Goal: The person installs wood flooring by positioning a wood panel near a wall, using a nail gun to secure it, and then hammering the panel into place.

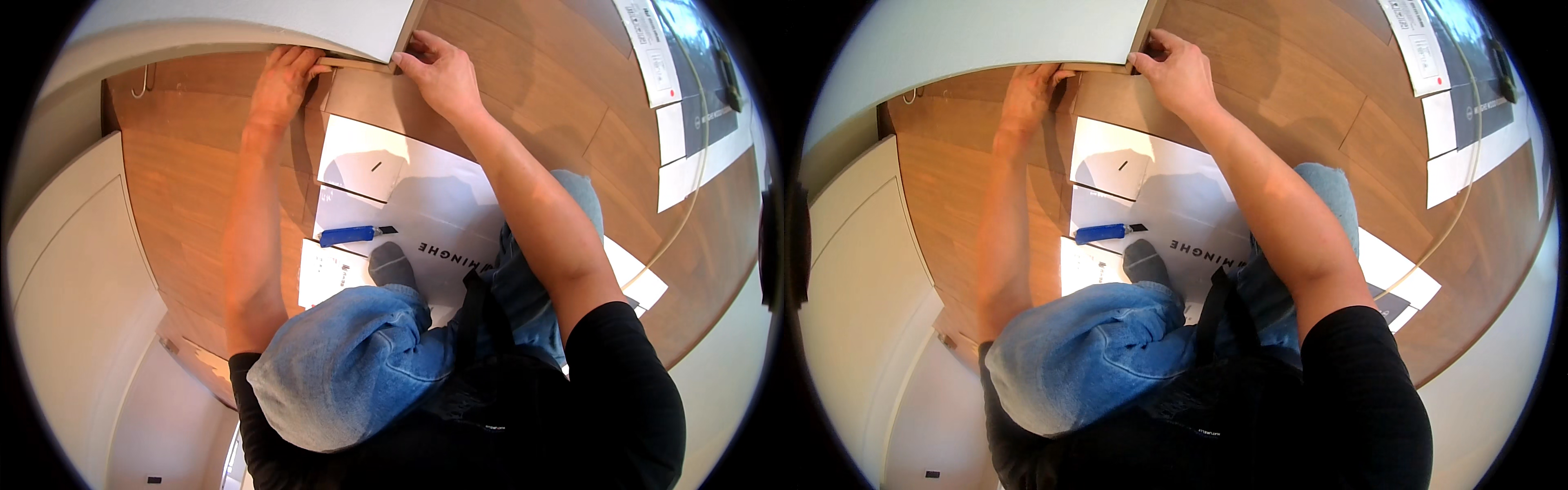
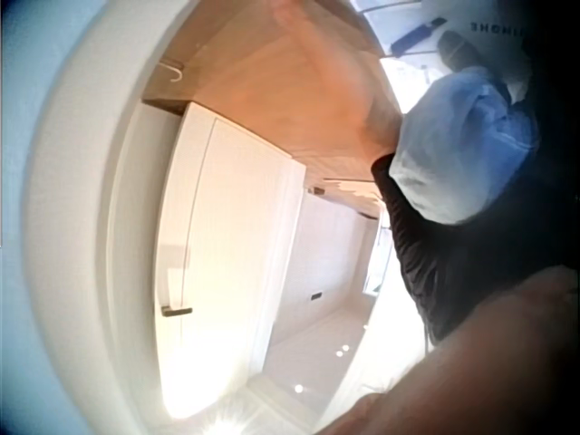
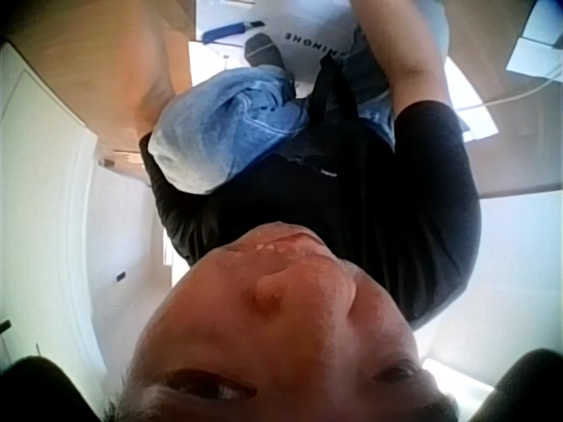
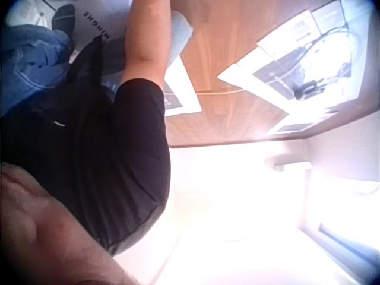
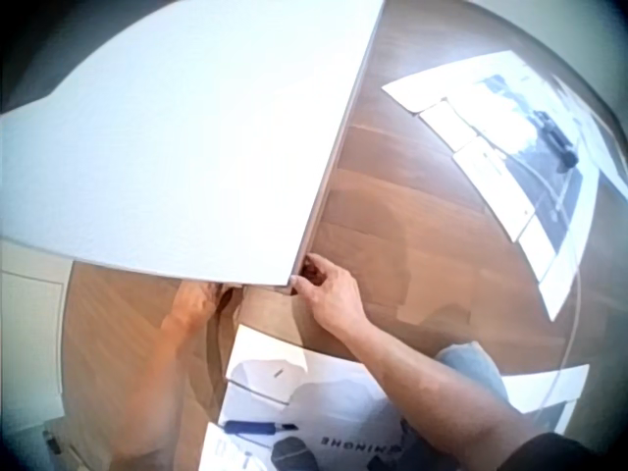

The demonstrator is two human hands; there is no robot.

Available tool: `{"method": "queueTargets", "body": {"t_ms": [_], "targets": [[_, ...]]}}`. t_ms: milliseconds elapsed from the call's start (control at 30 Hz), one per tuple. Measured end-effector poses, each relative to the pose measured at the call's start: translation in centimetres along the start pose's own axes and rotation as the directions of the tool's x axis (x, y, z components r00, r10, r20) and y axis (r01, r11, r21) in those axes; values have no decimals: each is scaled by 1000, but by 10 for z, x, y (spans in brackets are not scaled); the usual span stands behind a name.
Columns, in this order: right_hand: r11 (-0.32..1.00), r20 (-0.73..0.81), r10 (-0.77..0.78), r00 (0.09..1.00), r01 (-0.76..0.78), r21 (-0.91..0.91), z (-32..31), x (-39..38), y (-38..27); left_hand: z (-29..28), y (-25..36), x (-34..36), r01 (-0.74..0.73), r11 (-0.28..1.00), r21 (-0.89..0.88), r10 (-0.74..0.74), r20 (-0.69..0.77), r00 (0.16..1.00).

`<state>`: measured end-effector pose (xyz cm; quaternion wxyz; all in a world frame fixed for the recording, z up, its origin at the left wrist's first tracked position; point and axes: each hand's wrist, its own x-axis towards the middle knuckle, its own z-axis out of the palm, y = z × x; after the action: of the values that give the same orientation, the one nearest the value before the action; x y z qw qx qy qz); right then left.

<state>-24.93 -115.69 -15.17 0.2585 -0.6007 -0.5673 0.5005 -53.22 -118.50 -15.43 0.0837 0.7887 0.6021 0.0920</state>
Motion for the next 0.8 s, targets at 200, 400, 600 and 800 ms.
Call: {"method": "queueTargets", "body": {"t_ms": [200,400,600,800], "targets": [[1000,-1,-21,1000,21,-10,-1,3,-1,-2,0,-2,13,998,60,-13,1,1000],[1000,-14,7,1000,-7,-10,0,3,0,-2,1,-3,-8,997,74,10,-20,1000],[1000,-8,14,1000,-14,15,1,0,0,-13,8,3,133,986,-98,-113,186,976],[1000,26,31,999,-30,-6,-2,1,-5,-13,4,-2,35,994,-101,-27,79,997]]}}
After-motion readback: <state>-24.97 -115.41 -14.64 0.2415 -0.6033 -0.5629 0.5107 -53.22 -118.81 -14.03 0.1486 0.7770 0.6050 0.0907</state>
